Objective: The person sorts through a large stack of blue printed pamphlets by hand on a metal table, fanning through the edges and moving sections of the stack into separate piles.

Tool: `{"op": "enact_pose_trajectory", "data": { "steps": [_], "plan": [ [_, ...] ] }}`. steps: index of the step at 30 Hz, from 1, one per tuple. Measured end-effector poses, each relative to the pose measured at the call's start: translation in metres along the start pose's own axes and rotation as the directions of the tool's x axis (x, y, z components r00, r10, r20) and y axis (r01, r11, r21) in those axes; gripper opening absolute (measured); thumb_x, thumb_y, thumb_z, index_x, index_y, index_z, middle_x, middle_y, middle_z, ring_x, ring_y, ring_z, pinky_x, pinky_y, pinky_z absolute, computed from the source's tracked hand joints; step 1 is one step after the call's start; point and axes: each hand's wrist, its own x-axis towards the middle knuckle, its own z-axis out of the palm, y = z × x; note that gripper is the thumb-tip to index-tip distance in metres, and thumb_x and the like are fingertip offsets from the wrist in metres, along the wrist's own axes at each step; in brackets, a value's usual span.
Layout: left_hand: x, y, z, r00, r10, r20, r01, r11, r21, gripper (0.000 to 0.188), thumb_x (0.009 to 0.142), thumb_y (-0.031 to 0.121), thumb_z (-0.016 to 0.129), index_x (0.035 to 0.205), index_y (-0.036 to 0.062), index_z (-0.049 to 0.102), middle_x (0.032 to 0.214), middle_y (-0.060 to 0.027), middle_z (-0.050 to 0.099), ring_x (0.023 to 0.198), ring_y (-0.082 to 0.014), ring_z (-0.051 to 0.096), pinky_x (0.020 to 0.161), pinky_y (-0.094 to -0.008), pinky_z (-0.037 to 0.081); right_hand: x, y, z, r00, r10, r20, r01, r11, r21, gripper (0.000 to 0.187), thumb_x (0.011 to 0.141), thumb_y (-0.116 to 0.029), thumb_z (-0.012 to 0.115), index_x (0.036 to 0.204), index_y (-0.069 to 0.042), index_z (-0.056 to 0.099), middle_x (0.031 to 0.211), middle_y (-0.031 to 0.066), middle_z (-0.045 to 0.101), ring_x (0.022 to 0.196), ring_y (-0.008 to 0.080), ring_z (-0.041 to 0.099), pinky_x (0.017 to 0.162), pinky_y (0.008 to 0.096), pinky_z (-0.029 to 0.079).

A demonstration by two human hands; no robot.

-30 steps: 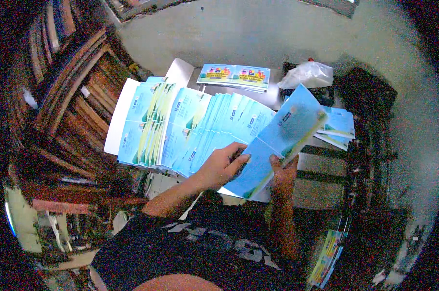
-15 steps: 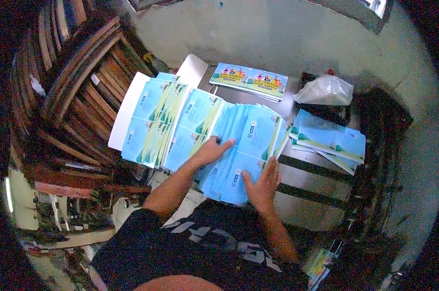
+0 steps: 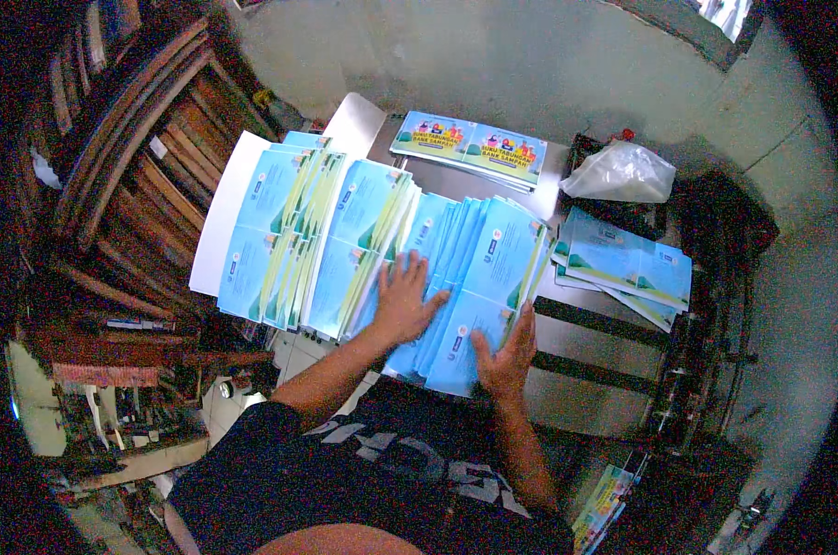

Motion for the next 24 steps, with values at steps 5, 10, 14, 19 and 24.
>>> {"op": "enact_pose_trajectory", "data": {
  "steps": [5,10,14,19,24],
  "plan": [
    [-0.014,0.018,-0.015,0.988,0.105,0.113,-0.014,0.788,-0.615,0.079,0.094,0.053,0.042,0.142,-0.0072,0.025,0.147,-0.0296,0.026,0.138,-0.0411,0.025,0.114,-0.0431,0.021,0.001,0.005,-0.005,0.996,0.087,0.001,-0.086,0.982,0.166,0.096,0.076,-0.038,0.073,0.145,0.002,0.02,0.144,0.0286,0.032,0.131,0.0428,0.036,0.109,0.0474,0.029],
    [-0.012,0.02,-0.01,0.989,0.129,-0.072,-0.146,0.801,-0.58,0.07,0.095,0.045,0.046,0.14,-0.0065,0.031,0.142,-0.0303,0.034,0.134,-0.0417,0.032,0.111,-0.0426,0.027,0.004,0.007,-0.011,0.988,0.143,0.05,-0.151,0.905,0.398,0.096,0.076,-0.034,0.075,0.146,0.001,0.019,0.143,0.028,0.033,0.13,0.04,0.037,0.108,0.0453,0.03],
    [-0.021,0.037,-0.051,0.967,0.244,0.078,-0.148,0.78,-0.608,0.065,0.094,0.042,0.049,0.136,-0.0057,0.038,0.136,-0.0286,0.041,0.128,-0.0423,0.039,0.107,-0.0443,0.031,0.003,0.013,-0.011,0.982,0.161,0.101,-0.188,0.904,0.383,0.095,0.076,-0.031,0.075,0.146,0.0,0.018,0.143,0.0278,0.033,0.13,0.0397,0.038,0.109,0.045,0.03],
    [0.005,-0.021,-0.03,0.994,0.053,-0.093,-0.03,0.971,0.237,0.074,0.091,0.053,0.047,0.142,0.0009,0.034,0.148,-0.0205,0.03,0.14,-0.0381,0.022,0.112,-0.0538,0.016,0.003,0.013,-0.013,0.986,0.139,0.086,-0.162,0.902,0.4,0.094,0.077,-0.03,0.075,0.146,0.0,0.019,0.144,0.0276,0.032,0.132,0.0395,0.035,0.11,0.045,0.027],
    [0.001,-0.017,-0.022,0.996,-0.005,0.091,-0.028,0.937,0.349,0.076,0.092,0.056,0.04,0.145,0.0023,0.028,0.153,-0.0195,0.021,0.142,-0.0376,0.015,0.112,-0.0577,0.01,0.003,0.013,-0.012,0.993,0.087,0.081,-0.108,0.942,0.318,0.092,0.078,-0.028,0.074,0.145,0.002,0.02,0.146,0.0267,0.03,0.135,0.0394,0.031,0.112,0.0448,0.025]
  ]
}}
